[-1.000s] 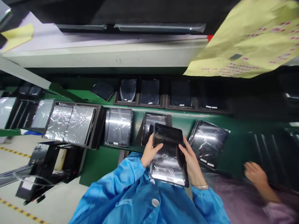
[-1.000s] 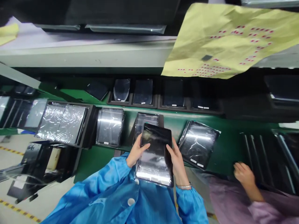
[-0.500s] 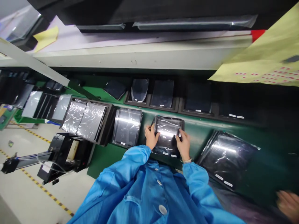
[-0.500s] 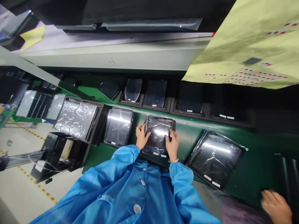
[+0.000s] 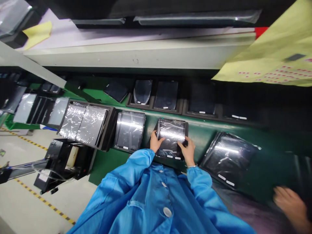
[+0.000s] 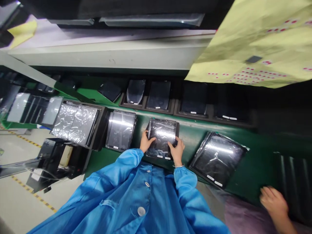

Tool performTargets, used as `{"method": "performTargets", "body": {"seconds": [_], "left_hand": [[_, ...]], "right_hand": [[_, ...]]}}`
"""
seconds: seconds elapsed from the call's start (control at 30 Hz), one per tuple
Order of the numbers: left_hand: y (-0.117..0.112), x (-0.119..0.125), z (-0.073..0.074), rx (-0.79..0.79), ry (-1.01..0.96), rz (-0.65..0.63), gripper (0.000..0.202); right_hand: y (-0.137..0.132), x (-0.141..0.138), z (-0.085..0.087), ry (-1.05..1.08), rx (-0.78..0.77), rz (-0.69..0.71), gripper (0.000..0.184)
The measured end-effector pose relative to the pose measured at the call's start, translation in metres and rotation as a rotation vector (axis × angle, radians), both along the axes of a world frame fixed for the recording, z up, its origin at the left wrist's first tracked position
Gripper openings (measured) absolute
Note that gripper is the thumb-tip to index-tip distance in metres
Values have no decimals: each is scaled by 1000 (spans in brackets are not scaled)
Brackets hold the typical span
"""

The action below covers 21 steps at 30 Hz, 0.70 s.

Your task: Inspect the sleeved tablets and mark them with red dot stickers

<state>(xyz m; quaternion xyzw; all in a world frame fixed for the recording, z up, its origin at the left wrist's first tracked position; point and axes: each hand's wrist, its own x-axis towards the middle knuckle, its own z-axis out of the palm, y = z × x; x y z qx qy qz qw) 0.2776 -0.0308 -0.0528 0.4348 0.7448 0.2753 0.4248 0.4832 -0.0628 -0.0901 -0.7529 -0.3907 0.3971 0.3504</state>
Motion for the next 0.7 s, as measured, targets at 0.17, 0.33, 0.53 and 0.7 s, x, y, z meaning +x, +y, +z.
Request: {"method": "performTargets", "body": {"seconds": [0.17, 0.33, 0.53, 0.7], "left_hand": [[3, -6, -2, -26, -75, 28, 48], [13, -9, 4, -78, -100, 53, 31], [12, -1, 44, 16, -34, 69, 28], [-18, -28, 139, 203, 116, 106, 31]], "right_hand": [[7, 2, -7, 98, -84, -58, 44], [3, 7, -7, 299, -116, -87, 30], [-13, 54, 4, 426, -71, -250, 34], [-11, 83, 3, 446, -75, -308, 32]]}}
